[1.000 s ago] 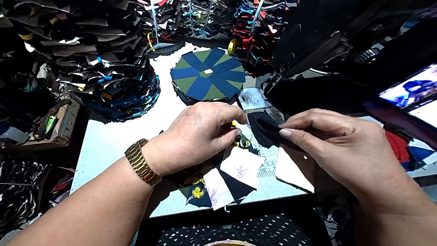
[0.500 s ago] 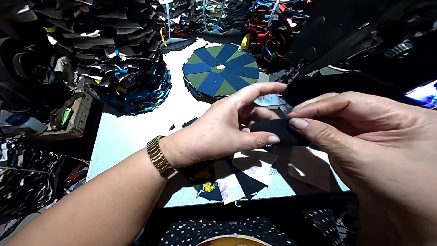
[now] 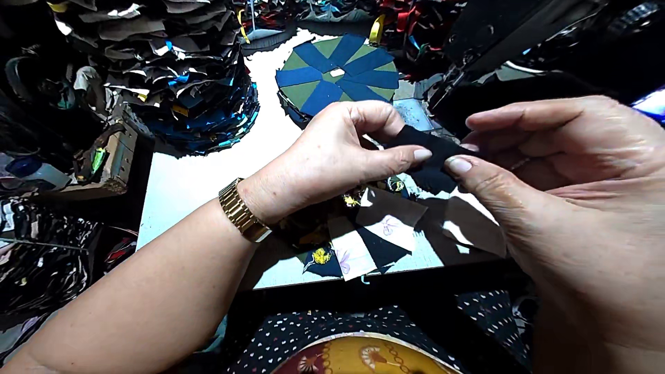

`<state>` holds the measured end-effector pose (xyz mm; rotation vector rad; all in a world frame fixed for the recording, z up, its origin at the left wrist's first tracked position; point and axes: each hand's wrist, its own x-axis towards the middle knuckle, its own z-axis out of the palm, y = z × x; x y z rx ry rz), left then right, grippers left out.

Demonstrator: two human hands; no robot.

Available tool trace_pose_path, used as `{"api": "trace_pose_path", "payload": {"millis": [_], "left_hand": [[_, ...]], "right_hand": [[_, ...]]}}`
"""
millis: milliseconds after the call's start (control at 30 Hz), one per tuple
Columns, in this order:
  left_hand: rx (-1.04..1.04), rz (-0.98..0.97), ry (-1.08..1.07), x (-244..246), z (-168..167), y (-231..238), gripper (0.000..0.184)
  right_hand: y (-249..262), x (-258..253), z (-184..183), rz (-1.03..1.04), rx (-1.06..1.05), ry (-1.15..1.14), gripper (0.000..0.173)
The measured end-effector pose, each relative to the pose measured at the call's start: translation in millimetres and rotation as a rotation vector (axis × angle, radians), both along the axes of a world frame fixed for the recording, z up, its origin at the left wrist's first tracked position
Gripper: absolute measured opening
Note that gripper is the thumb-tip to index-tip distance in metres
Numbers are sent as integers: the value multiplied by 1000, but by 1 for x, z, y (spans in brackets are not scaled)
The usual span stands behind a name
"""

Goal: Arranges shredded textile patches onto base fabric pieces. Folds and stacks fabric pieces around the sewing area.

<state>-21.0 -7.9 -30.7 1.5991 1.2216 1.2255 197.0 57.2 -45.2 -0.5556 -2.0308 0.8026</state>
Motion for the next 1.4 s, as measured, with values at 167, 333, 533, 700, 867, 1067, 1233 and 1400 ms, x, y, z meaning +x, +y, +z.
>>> {"api": "trace_pose_path", "payload": {"millis": [167, 333, 533, 700, 867, 1067, 1233, 1400], "left_hand": [[21, -71, -35, -2, -1, 1, 11], [-98, -62, 285, -1, 6, -3, 13], [-153, -93, 581, -2, 2, -2, 30], [-101, -30, 712, -1, -5, -2, 39], [-140, 43, 885, 4, -1, -6, 31], [-98, 142, 903, 1, 4, -8, 23], [-39, 142, 906, 0, 4, -9, 17], [-6, 97, 1000, -3, 1, -9, 17]], "right_hand": [[0, 6, -3, 1, -50, -42, 38], [0, 7, -9, -22, -54, -165, 41], [6, 0, -20, 5, 29, -287, 42], [7, -3, -21, -10, 121, -336, 38], [6, -5, -22, -35, 261, -372, 30], [10, 5, -15, -56, 345, -313, 14], [0, 2, -14, 119, 393, -318, 19], [-24, -7, -28, 78, 473, -488, 24]]}}
